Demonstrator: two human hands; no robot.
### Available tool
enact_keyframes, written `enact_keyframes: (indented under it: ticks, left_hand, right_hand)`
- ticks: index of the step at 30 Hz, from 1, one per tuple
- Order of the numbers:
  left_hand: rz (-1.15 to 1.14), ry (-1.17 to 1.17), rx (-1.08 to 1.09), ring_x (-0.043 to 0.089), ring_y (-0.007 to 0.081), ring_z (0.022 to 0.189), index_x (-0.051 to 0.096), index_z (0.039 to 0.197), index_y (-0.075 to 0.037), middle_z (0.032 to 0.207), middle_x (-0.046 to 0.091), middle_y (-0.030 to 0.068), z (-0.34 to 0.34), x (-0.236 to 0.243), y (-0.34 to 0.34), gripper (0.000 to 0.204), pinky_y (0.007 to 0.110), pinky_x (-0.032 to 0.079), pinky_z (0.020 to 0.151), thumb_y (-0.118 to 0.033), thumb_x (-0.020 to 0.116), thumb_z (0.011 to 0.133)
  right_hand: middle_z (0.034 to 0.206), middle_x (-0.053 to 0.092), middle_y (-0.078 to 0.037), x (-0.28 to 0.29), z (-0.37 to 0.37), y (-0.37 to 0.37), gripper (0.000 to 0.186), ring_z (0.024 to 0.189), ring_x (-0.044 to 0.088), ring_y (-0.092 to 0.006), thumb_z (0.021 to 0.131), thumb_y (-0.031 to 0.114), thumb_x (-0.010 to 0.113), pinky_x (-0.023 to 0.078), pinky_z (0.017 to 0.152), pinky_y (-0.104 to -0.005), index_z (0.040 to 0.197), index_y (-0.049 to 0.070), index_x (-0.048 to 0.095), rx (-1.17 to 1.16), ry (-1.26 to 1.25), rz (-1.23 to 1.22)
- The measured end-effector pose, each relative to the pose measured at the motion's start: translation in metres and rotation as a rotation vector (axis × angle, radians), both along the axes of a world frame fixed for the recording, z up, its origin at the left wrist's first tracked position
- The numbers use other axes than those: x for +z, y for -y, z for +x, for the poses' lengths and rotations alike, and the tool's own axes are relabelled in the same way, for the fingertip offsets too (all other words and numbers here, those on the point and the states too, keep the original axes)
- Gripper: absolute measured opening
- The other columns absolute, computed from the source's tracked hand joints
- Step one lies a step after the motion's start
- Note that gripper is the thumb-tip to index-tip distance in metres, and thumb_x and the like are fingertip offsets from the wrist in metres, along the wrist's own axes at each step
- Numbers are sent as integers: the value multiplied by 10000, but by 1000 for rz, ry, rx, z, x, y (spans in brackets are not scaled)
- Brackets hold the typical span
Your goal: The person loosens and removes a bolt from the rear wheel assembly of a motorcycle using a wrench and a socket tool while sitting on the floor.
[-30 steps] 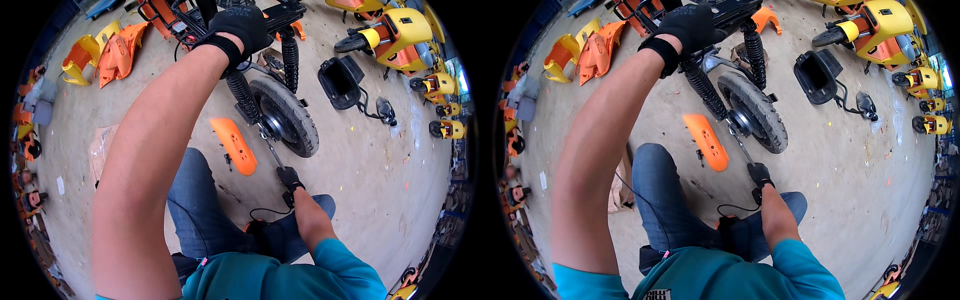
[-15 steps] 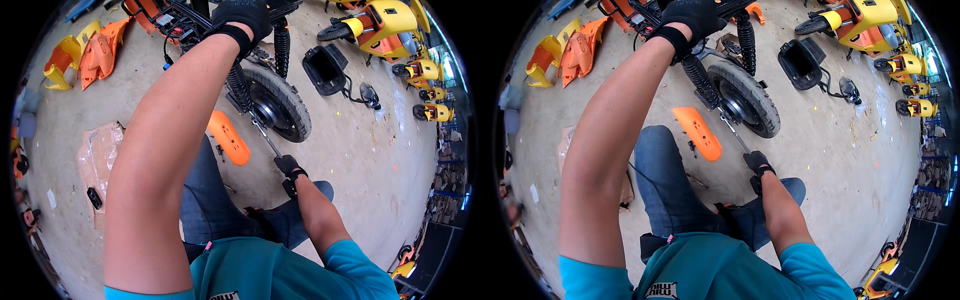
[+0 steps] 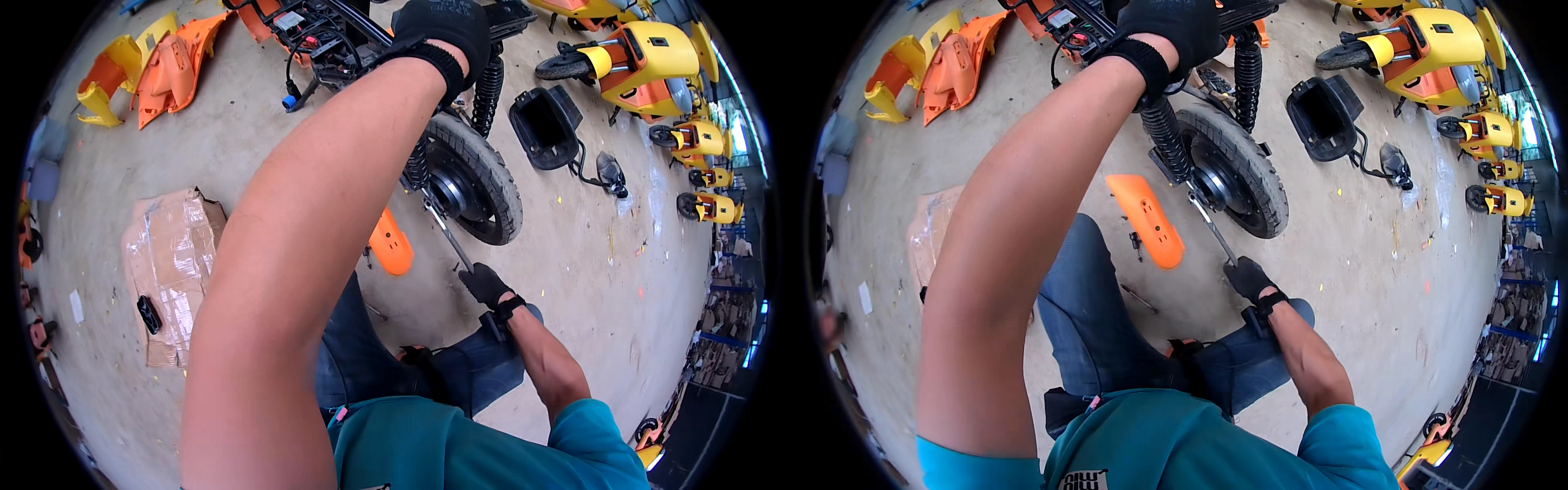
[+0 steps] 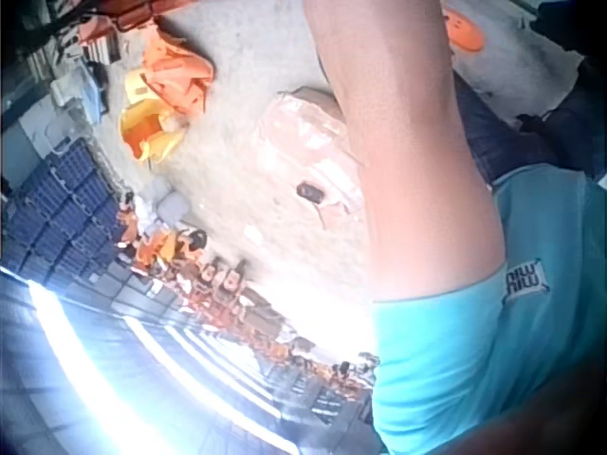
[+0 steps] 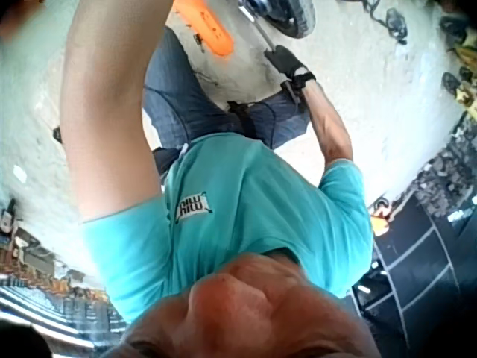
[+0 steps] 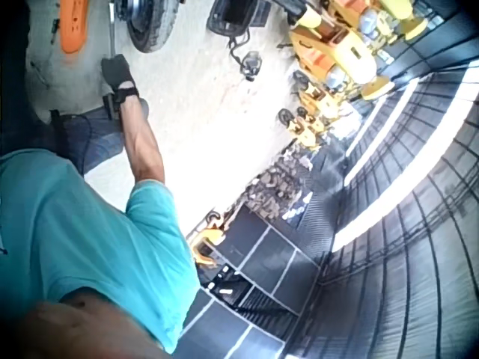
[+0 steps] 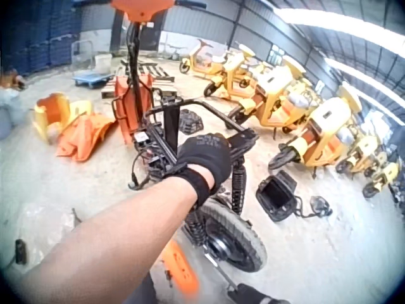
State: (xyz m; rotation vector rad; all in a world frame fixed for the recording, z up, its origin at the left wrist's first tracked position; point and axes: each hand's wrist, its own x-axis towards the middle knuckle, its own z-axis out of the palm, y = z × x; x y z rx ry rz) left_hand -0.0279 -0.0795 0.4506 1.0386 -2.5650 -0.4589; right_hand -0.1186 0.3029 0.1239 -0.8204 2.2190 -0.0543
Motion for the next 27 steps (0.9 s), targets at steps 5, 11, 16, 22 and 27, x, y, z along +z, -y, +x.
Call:
enact_keyframes:
  ticks: [5,11,16,22,27]
  left_hand:
    - [29,49,46,663,320,1004,687,1074,-86,1050,685,176,1,-21,-16,305,406,526,855,-255,556,857]
    - [-62,112,61,677,321,937,716,978,-70,978,694,182,22,-6,-13,283,405,536,812,-267,620,799]
    - [-74,27,-6,682,326,896,693,970,-51,943,692,188,2,-15,-12,283,406,540,786,-257,623,790]
    - [-41,107,40,683,334,859,669,949,-41,895,688,206,13,-1,-15,327,418,536,763,-324,647,787]
    - [-280,-59,47,670,358,805,635,956,-6,823,673,221,27,-11,-31,386,436,529,729,-339,677,764]
  right_hand:
    - [747,619,-184,120,23,87,435,677,596,-261,865,376,563,448,622,-398,831,-55,612,71,313,119]
    - [657,545,-24,167,43,141,355,482,445,-93,874,358,632,357,441,-268,743,28,609,-89,572,78]
    - [685,583,-41,143,15,101,327,490,509,-101,937,364,596,410,442,-246,867,46,622,-663,1039,-167]
    - [907,595,-113,83,57,78,180,802,615,-134,995,148,447,552,681,-229,1026,-9,529,-1375,1699,-774]
    - [962,593,-128,89,73,84,193,781,615,-144,966,119,461,553,727,-234,1024,-51,531,-1382,1808,-940]
